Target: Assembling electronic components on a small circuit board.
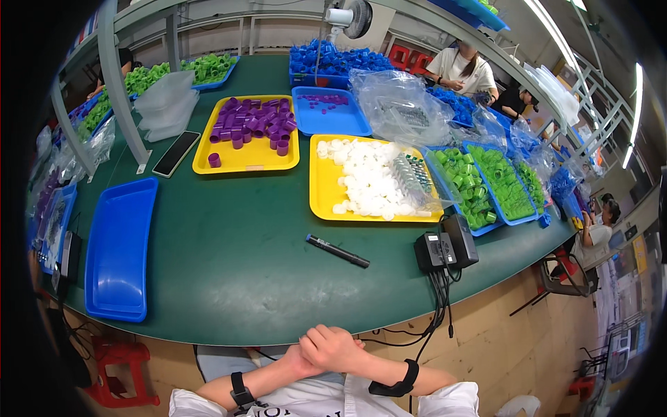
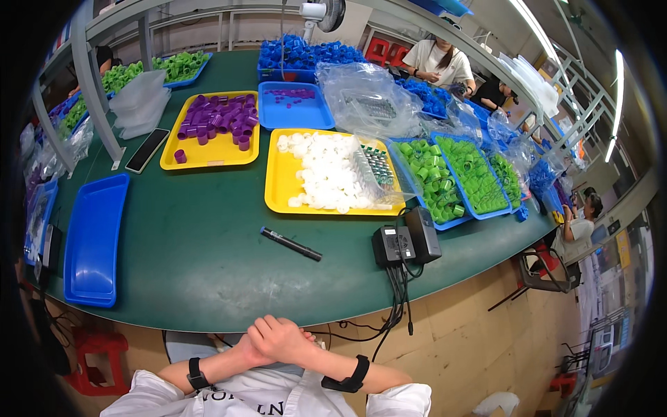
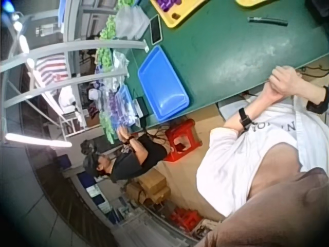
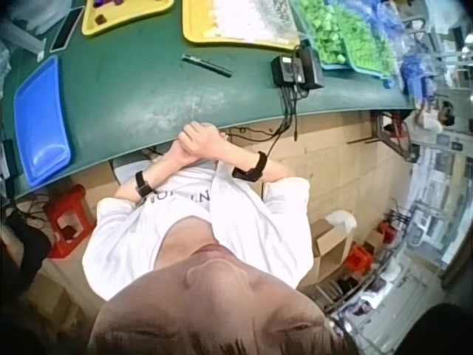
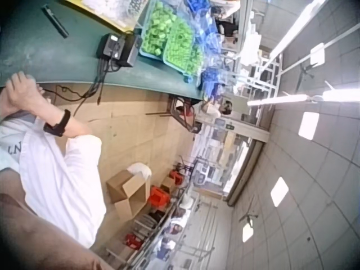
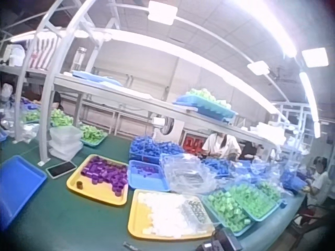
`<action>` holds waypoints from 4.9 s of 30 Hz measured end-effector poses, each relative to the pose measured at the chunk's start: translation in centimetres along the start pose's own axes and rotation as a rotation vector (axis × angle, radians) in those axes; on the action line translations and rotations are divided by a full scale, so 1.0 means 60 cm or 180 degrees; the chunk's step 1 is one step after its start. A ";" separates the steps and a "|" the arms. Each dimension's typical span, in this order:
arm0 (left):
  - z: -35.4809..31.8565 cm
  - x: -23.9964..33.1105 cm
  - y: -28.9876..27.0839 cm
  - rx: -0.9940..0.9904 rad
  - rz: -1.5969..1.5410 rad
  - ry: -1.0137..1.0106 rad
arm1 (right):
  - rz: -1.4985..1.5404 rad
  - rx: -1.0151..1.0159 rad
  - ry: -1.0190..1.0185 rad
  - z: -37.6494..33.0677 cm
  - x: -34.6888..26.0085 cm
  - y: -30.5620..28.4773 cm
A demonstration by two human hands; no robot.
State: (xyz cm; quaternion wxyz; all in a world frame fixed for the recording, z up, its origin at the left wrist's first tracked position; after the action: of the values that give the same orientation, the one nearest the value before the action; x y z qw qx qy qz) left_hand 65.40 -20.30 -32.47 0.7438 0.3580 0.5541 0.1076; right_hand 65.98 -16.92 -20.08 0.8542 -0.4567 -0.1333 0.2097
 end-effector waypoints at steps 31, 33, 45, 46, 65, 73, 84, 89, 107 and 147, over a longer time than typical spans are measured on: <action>0.024 0.241 0.663 0.2837 0.3452 0.3991 | 0.0187 0.0703 0.1189 -0.091 0.151 -0.061; 0.042 0.248 0.684 0.3087 0.3635 0.4271 | 0.0276 0.0745 0.1279 -0.091 0.158 -0.063; 0.065 0.387 0.790 0.2387 0.2684 0.4417 | 0.0577 0.0630 0.1564 -0.068 0.166 -0.076; 0.078 0.388 0.800 0.2413 0.2705 0.4626 | 0.0511 0.0634 0.1598 -0.071 0.170 -0.080; 0.043 0.204 0.817 0.1972 0.5084 0.3405 | 0.0685 0.0526 0.1600 -0.096 0.186 -0.059; -0.121 -0.111 0.548 0.3166 0.5153 0.3105 | 0.2190 0.0161 0.1487 -0.065 0.188 -0.128; -0.171 -0.112 0.413 0.2733 0.5188 0.2950 | -0.0286 0.0325 0.2236 -0.044 0.663 -0.258; -0.155 -0.067 0.407 0.2385 0.5469 0.2788 | -0.0259 -0.0771 0.1614 -0.035 0.757 -0.113; -0.215 0.014 0.429 0.3501 0.5564 0.2631 | 0.0442 -0.1310 0.1775 -0.006 0.715 -0.079; 0.079 0.184 0.528 0.4728 0.9774 0.3453 | 0.4225 0.1695 0.1765 0.146 0.355 -0.188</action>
State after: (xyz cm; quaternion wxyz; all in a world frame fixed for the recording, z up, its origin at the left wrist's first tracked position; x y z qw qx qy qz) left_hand 81.20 6.71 -19.47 0.5605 -0.6558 0.1564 -0.4809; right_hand 83.67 -5.93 -5.06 0.6327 -0.2556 0.4431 0.5815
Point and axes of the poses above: each hand's wrist, its own z-axis towards the middle knuckle, its own y-axis out of the palm, x = y × z, the point moved 8 cm from there along z, towards the middle knuckle, and after that the axes turned 12 degrees about -y, right-handed, at the moved point
